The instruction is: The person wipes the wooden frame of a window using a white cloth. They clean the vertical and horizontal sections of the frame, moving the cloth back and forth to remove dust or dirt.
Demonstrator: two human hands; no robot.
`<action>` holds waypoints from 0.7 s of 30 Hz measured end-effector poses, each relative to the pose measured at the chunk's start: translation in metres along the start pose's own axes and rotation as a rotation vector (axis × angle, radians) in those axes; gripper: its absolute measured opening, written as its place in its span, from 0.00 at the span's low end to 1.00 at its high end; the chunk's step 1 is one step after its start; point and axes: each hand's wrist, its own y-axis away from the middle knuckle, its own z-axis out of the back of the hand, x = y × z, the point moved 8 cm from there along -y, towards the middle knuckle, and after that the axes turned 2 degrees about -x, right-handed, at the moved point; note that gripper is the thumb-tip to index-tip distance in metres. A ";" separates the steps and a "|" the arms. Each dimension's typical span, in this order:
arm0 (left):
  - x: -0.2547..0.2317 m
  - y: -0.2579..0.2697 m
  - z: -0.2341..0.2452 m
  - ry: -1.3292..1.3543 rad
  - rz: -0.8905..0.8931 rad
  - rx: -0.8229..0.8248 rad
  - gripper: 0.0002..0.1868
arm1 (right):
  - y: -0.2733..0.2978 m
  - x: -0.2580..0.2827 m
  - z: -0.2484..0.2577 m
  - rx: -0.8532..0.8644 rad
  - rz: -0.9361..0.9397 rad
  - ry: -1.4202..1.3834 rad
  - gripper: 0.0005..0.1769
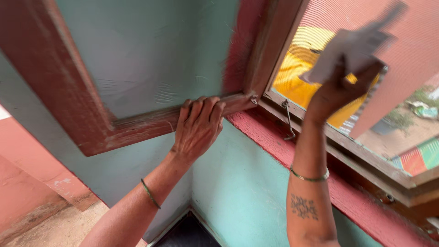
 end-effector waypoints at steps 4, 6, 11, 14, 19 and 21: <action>-0.018 -0.009 -0.007 -0.166 -0.131 -0.044 0.26 | 0.042 -0.056 -0.049 0.201 -0.179 0.276 0.12; -0.020 -0.010 -0.013 -0.181 -0.146 -0.040 0.26 | 0.070 -0.080 -0.077 0.387 -0.405 0.141 0.11; -0.020 -0.011 -0.024 -0.205 -0.159 -0.056 0.24 | 0.082 -0.054 -0.089 0.732 -0.130 0.500 0.14; -0.021 -0.004 -0.027 -0.188 -0.141 -0.057 0.22 | 0.094 -0.049 -0.084 0.892 -0.351 0.458 0.16; -0.020 -0.003 -0.032 -0.180 -0.147 -0.039 0.20 | 0.102 -0.039 -0.080 0.966 -0.573 0.360 0.16; -0.020 -0.001 -0.033 -0.197 -0.144 -0.044 0.20 | 0.106 -0.041 -0.080 1.007 -0.641 0.333 0.14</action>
